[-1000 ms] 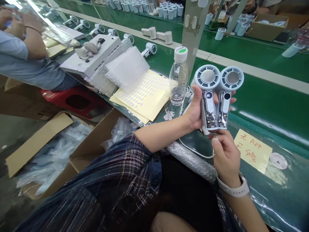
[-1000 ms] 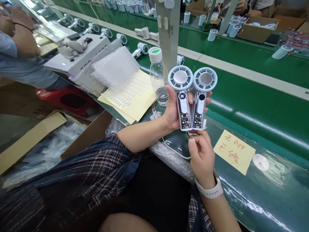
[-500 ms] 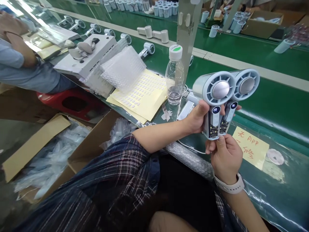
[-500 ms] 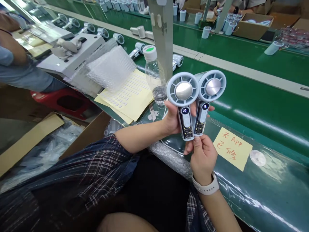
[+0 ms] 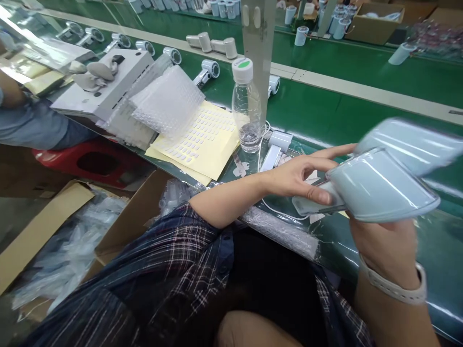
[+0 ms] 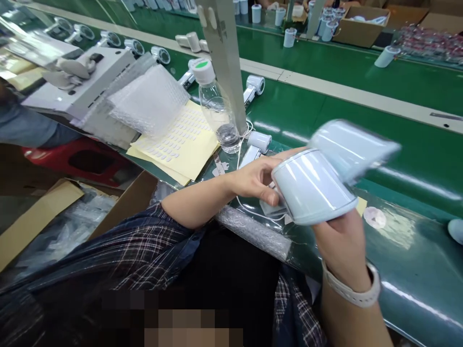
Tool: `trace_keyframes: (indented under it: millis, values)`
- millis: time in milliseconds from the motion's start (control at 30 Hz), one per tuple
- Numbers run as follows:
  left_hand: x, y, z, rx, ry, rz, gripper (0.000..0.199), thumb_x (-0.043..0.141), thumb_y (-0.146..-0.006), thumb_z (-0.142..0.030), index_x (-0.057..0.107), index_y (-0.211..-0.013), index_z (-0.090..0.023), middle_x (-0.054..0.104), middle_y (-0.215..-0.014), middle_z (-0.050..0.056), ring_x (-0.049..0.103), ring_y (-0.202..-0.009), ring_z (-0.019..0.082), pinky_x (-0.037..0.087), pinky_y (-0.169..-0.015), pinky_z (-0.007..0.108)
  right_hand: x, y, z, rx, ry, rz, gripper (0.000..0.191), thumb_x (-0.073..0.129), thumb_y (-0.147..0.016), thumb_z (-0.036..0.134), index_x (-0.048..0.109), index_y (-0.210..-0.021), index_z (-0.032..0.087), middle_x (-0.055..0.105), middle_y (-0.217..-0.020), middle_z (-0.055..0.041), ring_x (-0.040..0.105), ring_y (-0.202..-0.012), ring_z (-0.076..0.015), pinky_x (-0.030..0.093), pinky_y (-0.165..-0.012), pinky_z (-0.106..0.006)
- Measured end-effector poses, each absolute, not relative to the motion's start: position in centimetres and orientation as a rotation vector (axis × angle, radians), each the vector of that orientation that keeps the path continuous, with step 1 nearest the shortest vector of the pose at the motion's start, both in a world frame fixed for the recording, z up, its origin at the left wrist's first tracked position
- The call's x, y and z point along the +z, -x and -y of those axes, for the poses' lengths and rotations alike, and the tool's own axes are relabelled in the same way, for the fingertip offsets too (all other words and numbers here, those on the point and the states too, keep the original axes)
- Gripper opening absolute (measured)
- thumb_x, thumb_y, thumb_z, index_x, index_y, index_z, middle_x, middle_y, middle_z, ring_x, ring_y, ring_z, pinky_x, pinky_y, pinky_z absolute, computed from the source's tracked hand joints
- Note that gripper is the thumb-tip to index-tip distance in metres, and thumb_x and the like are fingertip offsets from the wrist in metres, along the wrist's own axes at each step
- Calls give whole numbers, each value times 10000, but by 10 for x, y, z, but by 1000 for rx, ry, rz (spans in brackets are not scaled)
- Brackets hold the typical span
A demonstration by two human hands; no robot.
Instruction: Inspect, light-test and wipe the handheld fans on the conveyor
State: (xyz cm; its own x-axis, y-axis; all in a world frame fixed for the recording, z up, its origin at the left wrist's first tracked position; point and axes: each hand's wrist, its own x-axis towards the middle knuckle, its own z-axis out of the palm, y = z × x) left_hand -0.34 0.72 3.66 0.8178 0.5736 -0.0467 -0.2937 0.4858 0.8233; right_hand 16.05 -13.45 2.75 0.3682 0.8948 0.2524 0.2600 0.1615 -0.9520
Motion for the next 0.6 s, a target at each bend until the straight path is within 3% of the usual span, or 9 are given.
trace_keyframes:
  millis: [67, 167, 267, 400, 600]
  values:
    - [34, 1, -13, 560, -975, -359, 321, 973, -723, -358, 764, -893, -183, 768, -1051, 90, 677, -1352, 333, 575, -1105, 392, 35, -169, 128, 621, 1312, 1030, 496, 942, -782, 409, 719, -1212, 301, 700, -1065, -68, 698, -997, -295, 632, -945, -564]
    - [32, -5, -21, 598, -880, -429, 364, 838, -871, -510, 703, -1010, -202, 727, -955, 63, 736, -1107, 276, 598, -1013, 410, 31, -177, 111, 674, 1215, 883, 473, 935, -715, 324, 690, -1119, 285, 631, -928, -21, 650, -835, -233, 623, -797, -478]
    - [30, -6, -20, 627, -870, -350, 489, 879, -799, -518, 613, -1087, -225, 687, -987, 32, 697, -909, 202, 596, -910, 389, 19, -179, 101, 801, 1231, 732, 327, 853, -734, 308, 671, -1002, 260, 648, -912, -19, 644, -791, -200, 575, -702, -397]
    - [23, -7, -15, 659, -970, -238, 709, 967, -631, -302, 505, -1166, -251, 658, -1015, 2, 659, -901, 178, 569, -852, 374, 12, -178, 106, 888, 1202, 663, 228, 778, -722, 300, 718, -934, 241, 704, -910, -32, 668, -751, -195, 571, -621, -354]
    - [14, -9, -19, 591, -1057, -192, 647, 917, -721, -298, 475, -1190, -234, 642, -1035, 6, 673, -866, 160, 561, -776, 351, 20, -174, 116, 909, 1146, 704, 239, 789, -708, 315, 776, -934, 237, 757, -901, -34, 685, -662, -187, 573, -540, -324]
